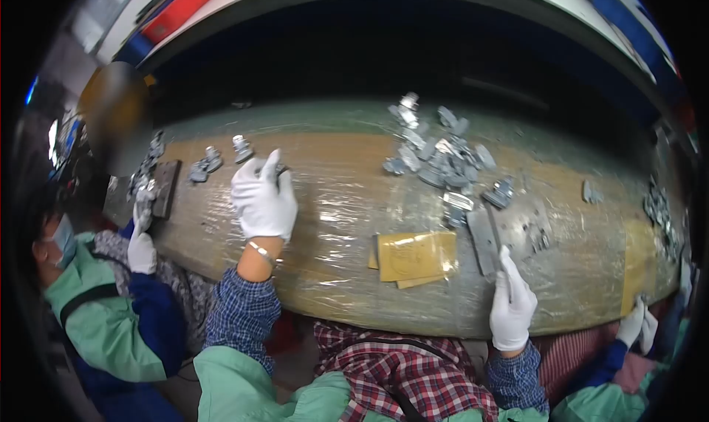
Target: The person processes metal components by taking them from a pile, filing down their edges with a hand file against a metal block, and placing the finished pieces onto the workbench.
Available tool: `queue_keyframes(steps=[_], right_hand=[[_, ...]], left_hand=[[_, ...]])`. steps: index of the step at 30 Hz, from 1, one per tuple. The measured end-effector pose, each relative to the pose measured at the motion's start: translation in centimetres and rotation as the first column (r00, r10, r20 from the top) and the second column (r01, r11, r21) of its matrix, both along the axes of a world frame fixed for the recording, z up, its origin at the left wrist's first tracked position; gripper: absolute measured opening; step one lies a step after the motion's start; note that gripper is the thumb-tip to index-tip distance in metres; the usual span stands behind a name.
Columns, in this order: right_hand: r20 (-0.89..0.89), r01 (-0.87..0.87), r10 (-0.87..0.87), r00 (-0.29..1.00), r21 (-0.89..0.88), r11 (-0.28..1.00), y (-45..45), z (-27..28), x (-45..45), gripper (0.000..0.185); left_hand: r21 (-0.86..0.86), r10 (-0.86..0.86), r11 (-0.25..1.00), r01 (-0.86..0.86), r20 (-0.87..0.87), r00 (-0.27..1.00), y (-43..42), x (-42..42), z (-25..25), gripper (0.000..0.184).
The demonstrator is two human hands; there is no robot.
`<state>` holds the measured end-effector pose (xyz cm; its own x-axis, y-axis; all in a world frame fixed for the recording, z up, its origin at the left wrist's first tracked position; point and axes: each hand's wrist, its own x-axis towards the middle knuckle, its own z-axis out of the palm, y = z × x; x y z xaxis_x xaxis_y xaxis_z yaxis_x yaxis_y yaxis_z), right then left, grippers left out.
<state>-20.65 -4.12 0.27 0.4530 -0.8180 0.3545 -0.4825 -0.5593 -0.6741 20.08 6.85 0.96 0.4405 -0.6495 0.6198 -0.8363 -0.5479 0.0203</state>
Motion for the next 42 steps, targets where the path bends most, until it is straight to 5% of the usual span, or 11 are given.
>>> queue_keyframes(steps=[2,5,11,17,20,21,22,23,29,34,42], right_hand=[[0.024,-0.001,0.0,1.0,0.017,1.0,-0.2,-0.4,0.0,0.04],[0.024,0.026,-0.028,0.999,0.088,0.996,0.0,-1.0,0.1,0.039],[0.007,0.0,0.0,1.0,0.047,0.999,-0.2,-1.6,-0.6,0.04],[-0.011,-0.002,0.002,1.0,0.047,0.999,-0.6,-2.6,-1.1,0.04],[0.063,0.205,-0.244,0.968,0.37,0.906,0.8,1.6,0.4,0.046],[-0.277,-0.08,-0.04,0.96,-0.408,0.909,-2.9,-1.7,-3.4,0.049],[0.234,0.112,-0.144,0.962,0.142,0.983,-3.3,-0.4,-2.4,0.044],[0.538,-0.023,-0.466,0.702,0.672,0.74,-3.5,1.6,-1.6,0.043],[0.657,-0.19,-0.653,0.377,0.745,0.639,-18.7,-5.4,-9.9,0.048],[0.351,0.294,-0.682,0.642,0.709,0.641,-21.3,-1.7,-8.3,0.049],[0.051,0.113,-0.204,0.978,0.689,0.716,-22.5,1.1,3.6,0.033]], left_hand=[[-0.03,-0.053,0.998,0.058,0.155,0.987,-2.1,-1.6,1.3,0.03],[0.382,-0.152,0.86,0.338,-0.441,0.884,-7.8,-8.1,6.5,0.029],[0.292,-0.129,0.886,0.36,-0.591,0.797,-13.2,-8.7,2.8,0.058],[0.295,-0.248,0.876,0.382,-0.402,0.881,-8.7,-5.4,0.1,0.048],[0.168,-0.378,0.885,0.435,-0.289,0.88,-9.5,-5.5,-1.0,0.031],[0.145,-0.416,0.879,0.454,-0.232,0.879,-10.4,-5.6,-1.8,0.034],[0.102,-0.468,0.858,0.504,-0.251,0.847,-10.5,-6.0,-1.5,0.038],[0.062,-0.523,0.829,0.555,-0.266,0.81,-10.8,-6.3,-1.2,0.043],[0.301,-0.424,0.787,0.539,-0.37,0.827,-10.5,-6.1,-0.1,0.04],[0.24,-0.553,0.727,0.644,-0.352,0.755,-7.9,-3.8,0.5,0.026],[0.477,-0.083,0.824,0.307,-0.434,0.897,-7.7,-4.3,2.9,0.066]])
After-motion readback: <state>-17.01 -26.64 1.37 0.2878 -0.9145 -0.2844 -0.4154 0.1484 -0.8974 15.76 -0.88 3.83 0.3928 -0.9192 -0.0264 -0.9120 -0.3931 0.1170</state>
